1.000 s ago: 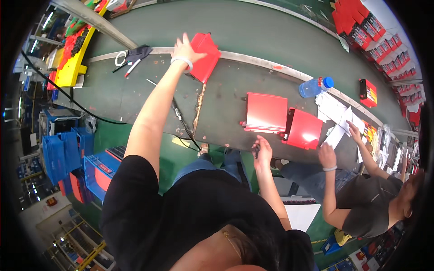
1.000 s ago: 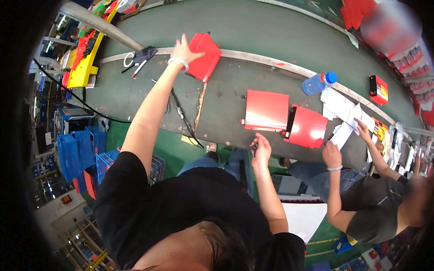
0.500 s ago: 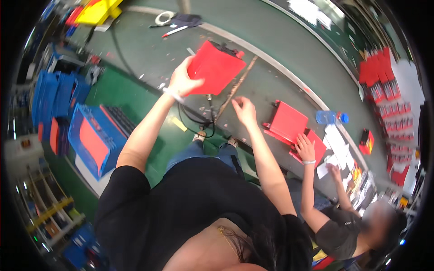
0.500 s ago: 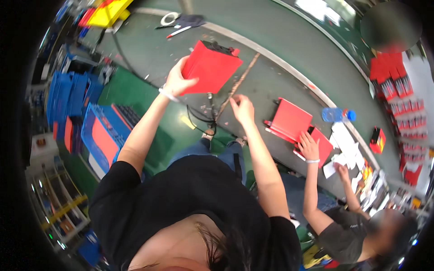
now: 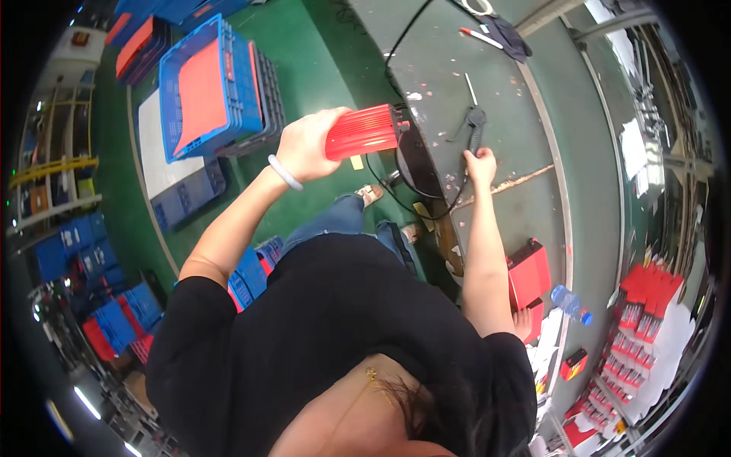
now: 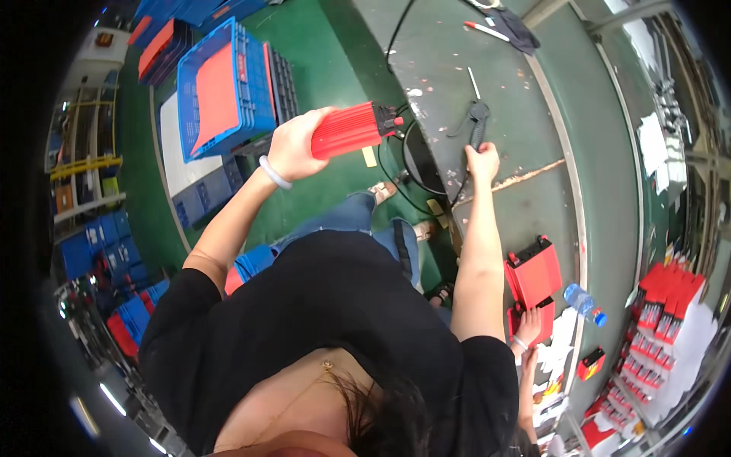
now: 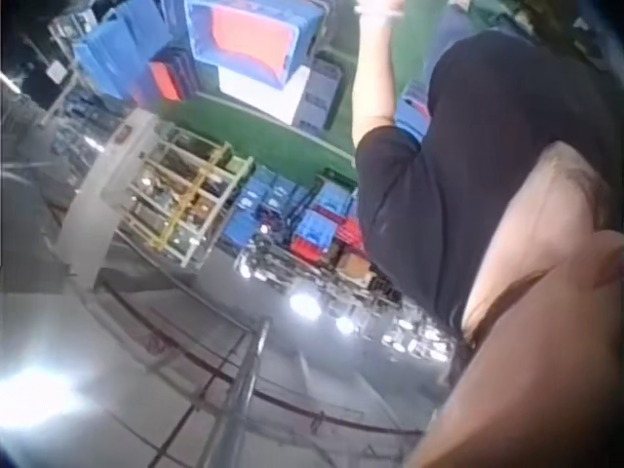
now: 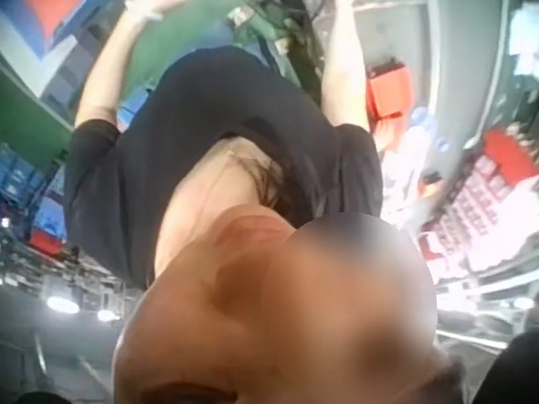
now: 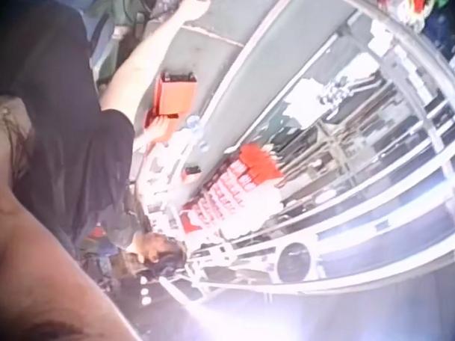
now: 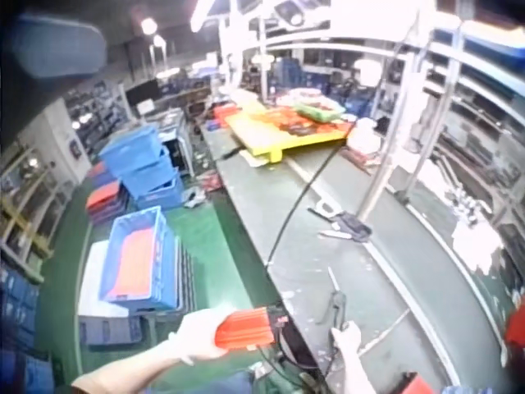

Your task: Inspecting, cleaning, and marking red electronic housings at an assembly workstation.

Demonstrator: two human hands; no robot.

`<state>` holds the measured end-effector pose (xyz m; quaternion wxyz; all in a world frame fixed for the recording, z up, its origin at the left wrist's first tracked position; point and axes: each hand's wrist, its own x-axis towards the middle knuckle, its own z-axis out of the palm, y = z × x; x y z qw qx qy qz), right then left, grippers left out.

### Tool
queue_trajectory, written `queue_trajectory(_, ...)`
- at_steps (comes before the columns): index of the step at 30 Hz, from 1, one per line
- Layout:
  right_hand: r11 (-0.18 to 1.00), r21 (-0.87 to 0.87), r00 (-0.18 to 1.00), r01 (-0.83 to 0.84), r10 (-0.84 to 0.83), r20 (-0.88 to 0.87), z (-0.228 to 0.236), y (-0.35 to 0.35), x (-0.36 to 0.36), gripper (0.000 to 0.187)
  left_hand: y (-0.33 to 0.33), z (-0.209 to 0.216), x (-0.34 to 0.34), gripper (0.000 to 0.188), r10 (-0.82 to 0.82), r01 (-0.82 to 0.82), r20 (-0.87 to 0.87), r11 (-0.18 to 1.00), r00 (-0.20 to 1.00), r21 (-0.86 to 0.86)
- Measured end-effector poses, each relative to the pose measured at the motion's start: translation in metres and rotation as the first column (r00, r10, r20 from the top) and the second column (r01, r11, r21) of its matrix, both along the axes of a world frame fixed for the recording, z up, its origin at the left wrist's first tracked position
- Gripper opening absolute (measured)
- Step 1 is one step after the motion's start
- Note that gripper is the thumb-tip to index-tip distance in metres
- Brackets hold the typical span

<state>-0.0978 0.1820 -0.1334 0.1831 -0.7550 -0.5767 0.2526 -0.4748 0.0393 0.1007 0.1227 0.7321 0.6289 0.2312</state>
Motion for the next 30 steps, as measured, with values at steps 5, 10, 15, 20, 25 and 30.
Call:
queue_trajectory(5,0.976,-0.135,0.773,0.168,-0.216,-0.597,0.004,-0.011,0.008,0.029,-0.012,-0.014,-0.024,0.063,0.058,-0.057,0.003,0.995,0.998,-0.081)
queue_trajectory(10,0.989,-0.13,0.106,-0.069,-0.122,-0.987,0.083,-0.032,0.013,0.049,-0.01,-0.019,-0.026,0.067,0.064,-0.05,0.1,0.99,0.993,-0.136)
queue_trajectory(15,0.994,0.036,-0.351,0.102,0.07,-0.934,0.151,-0.05,-0.006,0.006,-0.01,-0.024,-0.023,0.061,-0.03,0.032,0.05,0.998,0.998,-0.055)
queue_trajectory(20,1.0,-0.005,-0.261,-0.012,-0.008,-0.965,0.197,-0.074,-0.02,0.007,-0.016,-0.039,-0.039,0.058,-0.037,0.033,-0.073,0.998,0.997,-0.058)
queue_trajectory(25,0.665,-0.185,0.465,-0.724,0.271,-0.843,0.234,-0.105,-0.046,0.034,-0.028,-0.067,-0.066,0.06,-0.011,-0.012,-0.179,0.992,0.984,-0.126)
queue_trajectory(30,0.354,-0.461,0.578,-0.814,0.575,-0.579,0.237,-0.136,-0.081,0.026,-0.043,-0.094,-0.091,0.063,0.018,-0.055,-0.29,0.991,0.957,-0.119)
